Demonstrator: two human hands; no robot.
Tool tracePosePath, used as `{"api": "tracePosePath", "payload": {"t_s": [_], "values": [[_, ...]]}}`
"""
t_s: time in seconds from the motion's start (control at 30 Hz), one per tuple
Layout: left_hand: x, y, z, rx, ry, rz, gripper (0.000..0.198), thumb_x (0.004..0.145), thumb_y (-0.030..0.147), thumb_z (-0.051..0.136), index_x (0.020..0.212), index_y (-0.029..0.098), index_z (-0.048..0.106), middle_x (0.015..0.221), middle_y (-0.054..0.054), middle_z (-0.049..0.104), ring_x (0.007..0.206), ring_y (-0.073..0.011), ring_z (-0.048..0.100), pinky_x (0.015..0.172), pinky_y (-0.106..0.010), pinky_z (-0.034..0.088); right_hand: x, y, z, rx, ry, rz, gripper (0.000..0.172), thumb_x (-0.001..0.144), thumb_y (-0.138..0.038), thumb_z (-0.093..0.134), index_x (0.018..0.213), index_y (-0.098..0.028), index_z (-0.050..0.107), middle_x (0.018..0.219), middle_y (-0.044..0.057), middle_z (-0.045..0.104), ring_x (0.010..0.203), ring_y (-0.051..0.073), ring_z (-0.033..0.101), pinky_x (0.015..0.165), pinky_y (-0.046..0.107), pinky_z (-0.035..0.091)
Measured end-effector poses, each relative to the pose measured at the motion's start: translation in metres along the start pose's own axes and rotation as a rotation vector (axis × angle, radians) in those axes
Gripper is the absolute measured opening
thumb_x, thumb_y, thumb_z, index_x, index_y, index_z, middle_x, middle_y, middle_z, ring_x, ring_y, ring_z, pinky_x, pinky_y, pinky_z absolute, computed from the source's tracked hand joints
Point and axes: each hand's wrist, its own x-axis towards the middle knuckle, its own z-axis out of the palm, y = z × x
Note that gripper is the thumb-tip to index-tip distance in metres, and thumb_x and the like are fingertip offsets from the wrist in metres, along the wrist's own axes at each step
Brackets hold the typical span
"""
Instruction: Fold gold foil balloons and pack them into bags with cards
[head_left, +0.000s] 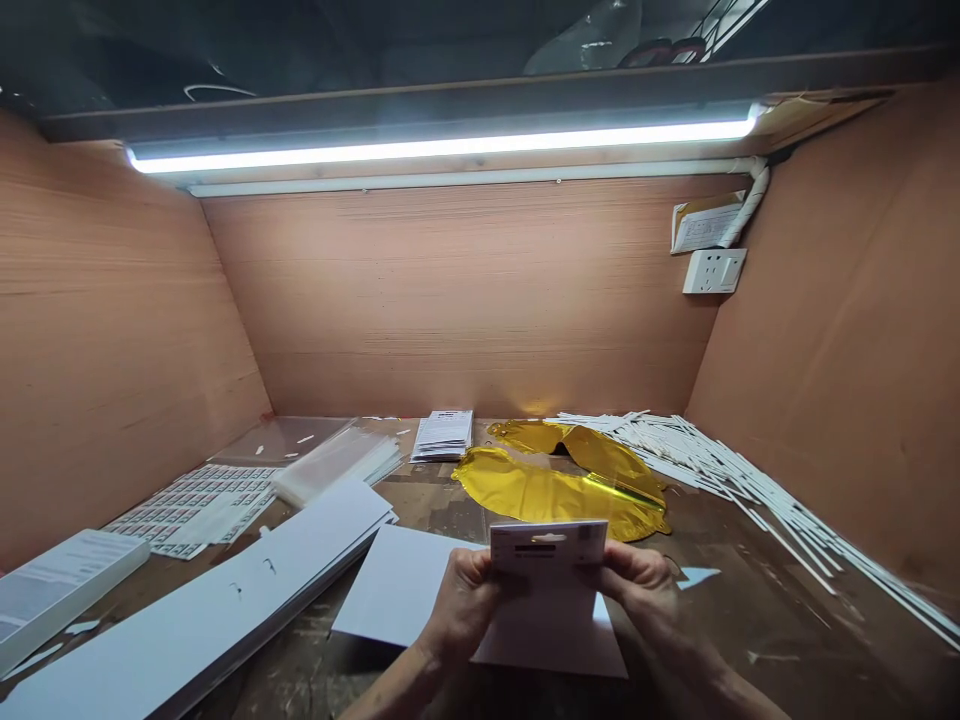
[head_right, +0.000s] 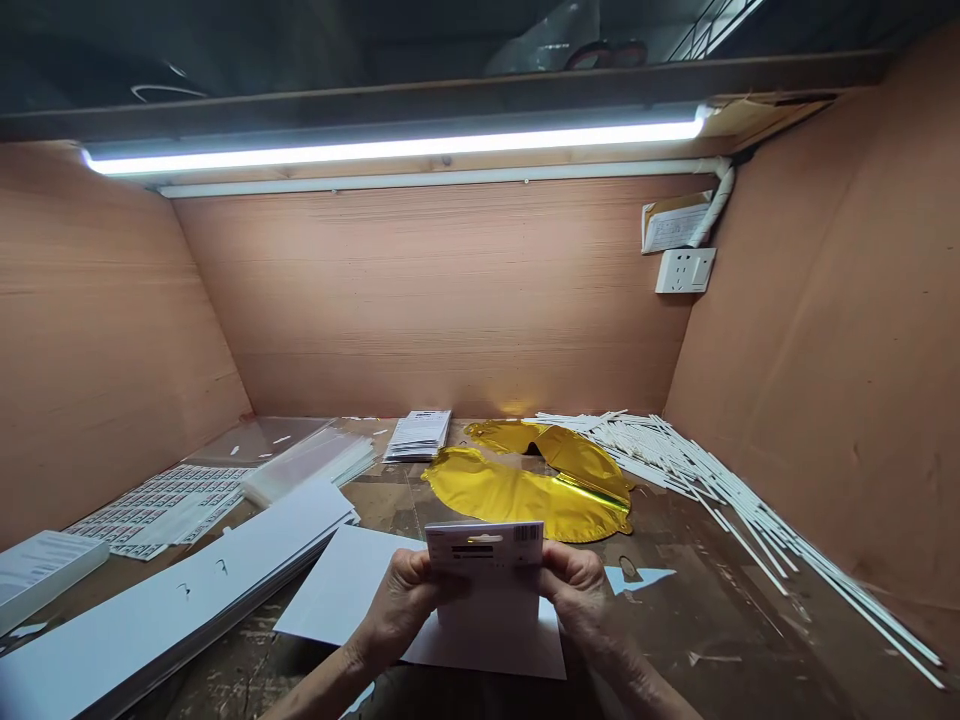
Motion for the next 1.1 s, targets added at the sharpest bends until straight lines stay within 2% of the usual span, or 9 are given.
{"api": "tracePosePath", "payload": {"t_s": [0.13, 0.23, 0.33, 0.43, 0.7, 0.87, 0.97, 1.03, 1.1], "values": [[-0.005, -0.012, 0.000, 0.183, 0.076, -0.025, 0.009, 0.061, 0.020, 0.061, 0.058, 0.018, 0.070, 0.065, 0.000, 0.065, 0.071, -0.0211, 0.058, 0.066, -0.027, 0.046, -0.001, 0.022, 0.002, -0.196, -0.030, -0.051, 0.025, 0.069, -0.039, 0.059, 0.064, -0.017, 0.068, 0.066, 0.002, 0.062, 0.068, 0.019, 0.055, 0.065, 0.030, 0.044], [-0.004, -0.007, -0.002, 0.182, 0.114, 0.004, 0.009, 0.059, 0.022, 0.064, 0.064, 0.017, 0.070, 0.071, -0.001, 0.066, 0.076, -0.0216, 0.057, 0.069, -0.027, 0.045, 0.002, 0.030, 0.001, -0.329, -0.021, -0.116, 0.026, 0.071, -0.036, 0.057, 0.054, -0.017, 0.064, 0.067, 0.002, 0.061, 0.070, 0.019, 0.053, 0.066, 0.029, 0.042], [-0.001, 0.001, -0.006, 0.072, 0.119, 0.039, 0.021, 0.069, 0.030, 0.060, 0.080, 0.016, 0.070, 0.078, -0.004, 0.067, 0.080, -0.0210, 0.056, 0.076, -0.029, 0.043, 0.003, 0.026, 0.000, -0.307, 0.003, -0.089, 0.020, 0.066, -0.036, 0.061, 0.060, -0.017, 0.066, 0.069, 0.002, 0.061, 0.071, 0.020, 0.053, 0.066, 0.029, 0.042], [-0.001, 0.001, -0.008, 0.006, 0.080, 0.053, 0.026, 0.075, 0.035, 0.055, 0.084, 0.015, 0.070, 0.079, -0.004, 0.067, 0.081, -0.0205, 0.057, 0.078, -0.030, 0.042, 0.003, 0.018, 0.000, -0.204, 0.012, -0.055, 0.020, 0.067, -0.036, 0.061, 0.072, -0.018, 0.068, 0.074, 0.003, 0.062, 0.077, 0.022, 0.054, 0.069, 0.030, 0.043], [-0.012, -0.026, -0.006, 0.018, 0.118, -0.055, 0.029, 0.075, 0.038, 0.055, 0.081, 0.015, 0.069, 0.076, -0.004, 0.065, 0.073, -0.0175, 0.056, 0.065, -0.024, 0.042, -0.004, 0.028, -0.003, -0.203, -0.042, -0.045, 0.031, 0.069, -0.044, 0.057, 0.061, -0.016, 0.068, 0.065, 0.002, 0.062, 0.067, 0.020, 0.055, 0.062, 0.028, 0.043], [0.004, -0.028, -0.002, 0.051, 0.181, -0.028, 0.030, 0.071, 0.041, 0.057, 0.076, 0.012, 0.066, 0.071, -0.004, 0.064, 0.073, -0.0190, 0.057, 0.065, -0.025, 0.044, 0.010, 0.029, -0.001, -0.323, 0.017, 0.004, 0.025, 0.069, -0.037, 0.054, 0.066, -0.015, 0.066, 0.065, 0.000, 0.062, 0.065, 0.017, 0.054, 0.056, 0.024, 0.041], [0.020, -0.020, -0.006, 0.028, 0.268, -0.159, 0.039, 0.071, 0.043, 0.055, 0.093, 0.011, 0.057, 0.067, -0.005, 0.064, 0.063, -0.0205, 0.060, 0.058, -0.028, 0.045, 0.031, 0.027, 0.002, -0.416, 0.054, 0.058, 0.017, 0.065, -0.028, 0.057, 0.072, -0.014, 0.064, 0.061, -0.001, 0.060, 0.055, 0.012, 0.051, 0.046, 0.019, 0.035], [0.027, -0.015, -0.012, 0.219, 0.334, -0.262, 0.048, 0.070, 0.045, 0.054, 0.102, 0.010, 0.050, 0.070, -0.008, 0.065, 0.066, -0.0243, 0.061, 0.060, -0.032, 0.046, 0.044, 0.027, 0.002, -0.459, 0.069, 0.086, 0.015, 0.060, -0.027, 0.062, 0.064, -0.013, 0.063, 0.050, -0.003, 0.055, 0.045, 0.010, 0.047, 0.041, 0.019, 0.030], [0.028, -0.014, -0.020, 0.603, 0.381, -0.299, 0.056, 0.070, 0.049, 0.051, 0.107, 0.008, 0.049, 0.079, -0.013, 0.065, 0.078, -0.0289, 0.061, 0.066, -0.037, 0.045, 0.053, 0.027, -0.002, -0.505, 0.086, 0.084, 0.019, 0.056, -0.032, 0.067, 0.052, -0.014, 0.060, 0.042, -0.004, 0.050, 0.043, 0.011, 0.046, 0.042, 0.020, 0.030]]}}
